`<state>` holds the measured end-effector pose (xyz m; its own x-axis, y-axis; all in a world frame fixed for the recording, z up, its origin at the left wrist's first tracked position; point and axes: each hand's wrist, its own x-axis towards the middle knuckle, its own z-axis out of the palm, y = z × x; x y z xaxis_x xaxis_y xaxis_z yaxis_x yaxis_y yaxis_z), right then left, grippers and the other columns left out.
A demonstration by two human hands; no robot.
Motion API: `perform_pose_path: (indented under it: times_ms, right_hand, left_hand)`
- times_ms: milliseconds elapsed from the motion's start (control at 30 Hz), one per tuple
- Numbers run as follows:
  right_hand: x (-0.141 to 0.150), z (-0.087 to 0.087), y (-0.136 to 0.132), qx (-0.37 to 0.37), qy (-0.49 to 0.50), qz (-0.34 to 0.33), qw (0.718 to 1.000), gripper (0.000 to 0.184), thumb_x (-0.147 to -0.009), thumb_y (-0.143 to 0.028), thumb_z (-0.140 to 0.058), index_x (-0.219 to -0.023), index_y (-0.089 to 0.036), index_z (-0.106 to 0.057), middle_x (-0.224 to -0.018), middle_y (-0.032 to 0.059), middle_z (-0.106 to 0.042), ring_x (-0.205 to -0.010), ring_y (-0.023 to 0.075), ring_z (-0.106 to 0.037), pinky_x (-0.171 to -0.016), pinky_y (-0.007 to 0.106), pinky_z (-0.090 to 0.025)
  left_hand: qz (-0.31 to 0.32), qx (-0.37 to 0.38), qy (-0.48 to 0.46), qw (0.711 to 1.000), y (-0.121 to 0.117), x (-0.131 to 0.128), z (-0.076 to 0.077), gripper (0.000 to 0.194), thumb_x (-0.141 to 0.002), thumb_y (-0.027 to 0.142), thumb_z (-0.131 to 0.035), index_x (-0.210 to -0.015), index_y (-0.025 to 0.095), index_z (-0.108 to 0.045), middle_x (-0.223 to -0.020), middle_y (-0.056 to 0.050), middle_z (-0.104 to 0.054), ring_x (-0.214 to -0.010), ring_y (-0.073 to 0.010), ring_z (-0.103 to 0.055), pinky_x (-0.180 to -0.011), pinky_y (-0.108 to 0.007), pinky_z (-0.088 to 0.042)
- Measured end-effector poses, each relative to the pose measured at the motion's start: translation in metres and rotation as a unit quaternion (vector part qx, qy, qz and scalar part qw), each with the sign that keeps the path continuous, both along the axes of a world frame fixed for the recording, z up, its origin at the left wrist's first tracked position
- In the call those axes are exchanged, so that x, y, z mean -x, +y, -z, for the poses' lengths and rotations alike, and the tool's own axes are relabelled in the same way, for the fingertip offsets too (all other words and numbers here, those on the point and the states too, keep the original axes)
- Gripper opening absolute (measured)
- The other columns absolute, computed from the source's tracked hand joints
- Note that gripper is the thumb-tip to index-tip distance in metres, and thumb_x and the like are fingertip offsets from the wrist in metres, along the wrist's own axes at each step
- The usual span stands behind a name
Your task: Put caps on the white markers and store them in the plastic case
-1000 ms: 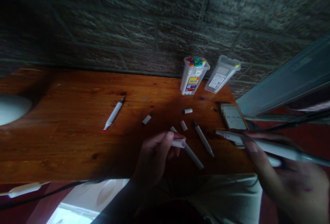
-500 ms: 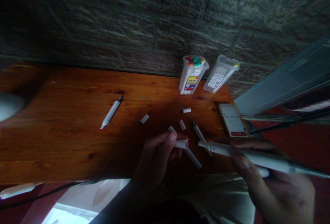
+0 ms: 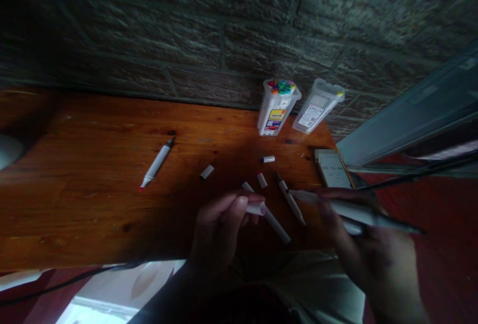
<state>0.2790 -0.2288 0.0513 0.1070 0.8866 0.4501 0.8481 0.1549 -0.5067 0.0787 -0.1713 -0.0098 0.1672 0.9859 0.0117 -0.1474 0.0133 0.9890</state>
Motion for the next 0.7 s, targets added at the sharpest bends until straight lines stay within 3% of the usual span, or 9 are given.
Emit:
perform_pose_path:
  times_ms: [133, 400, 500, 633, 700]
  right_hand:
    - [-0.017, 0.006, 0.000, -0.020, 0.012, 0.048, 0.999, 0.011, -0.089, -0.031, -0.067, -0.095, -0.023, -0.070, -0.089, 0.0018, -0.074, -0.079, 0.0174, -0.074, -0.075, 0.024, -0.060]
    - [-0.023, 0.008, -0.006, -0.018, 0.031, 0.033, 0.999, 0.016, -0.089, -0.031, -0.068, -0.102, -0.024, -0.071, -0.098, 0.0029, -0.074, -0.090, 0.0202, -0.072, -0.086, 0.032, -0.058]
    - [-0.028, 0.011, -0.009, -0.011, 0.036, 0.033, 0.999, 0.016, -0.089, -0.034, -0.068, -0.100, -0.024, -0.071, -0.095, 0.0020, -0.074, -0.086, 0.0194, -0.072, -0.082, 0.030, -0.059]
    - [-0.033, 0.018, -0.016, -0.004, 0.047, 0.058, 0.997, 0.019, -0.088, -0.040, -0.068, -0.097, -0.024, -0.073, -0.083, 0.0011, -0.072, -0.070, 0.0180, -0.067, -0.077, 0.033, -0.059]
    - [-0.034, 0.024, -0.019, 0.001, 0.066, 0.079, 0.995, 0.020, -0.086, -0.041, -0.070, -0.096, -0.025, -0.075, -0.075, -0.0001, -0.069, -0.061, 0.0169, -0.062, -0.076, 0.034, -0.058]
  left_hand:
    - [0.001, 0.018, -0.032, 0.999, 0.005, 0.002, 0.004, 0.035, -0.094, 0.043, -0.057, -0.085, 0.015, -0.076, -0.066, -0.004, -0.068, -0.059, -0.0125, -0.058, -0.053, -0.022, -0.046]
    - [0.049, 0.038, -0.041, 0.997, 0.004, 0.000, 0.007, 0.036, -0.096, 0.046, -0.055, -0.092, 0.016, -0.076, -0.070, -0.005, -0.070, -0.062, -0.0134, -0.061, -0.055, -0.022, -0.048]
    - [0.057, 0.018, -0.036, 0.998, 0.003, 0.002, 0.007, 0.035, -0.097, 0.044, -0.053, -0.096, 0.017, -0.076, -0.073, -0.005, -0.071, -0.064, -0.0126, -0.062, -0.056, -0.020, -0.048]
    - [0.056, -0.062, 0.093, 0.992, 0.007, 0.018, 0.011, 0.024, -0.098, 0.035, -0.056, -0.105, 0.021, -0.073, -0.092, -0.005, -0.076, -0.080, -0.0147, -0.069, -0.071, -0.023, -0.054]
    - [0.028, -0.126, 0.199, 0.971, 0.010, 0.032, 0.017, 0.017, -0.096, 0.028, -0.060, -0.106, 0.021, -0.072, -0.101, -0.005, -0.076, -0.091, -0.0166, -0.070, -0.081, -0.026, -0.054]
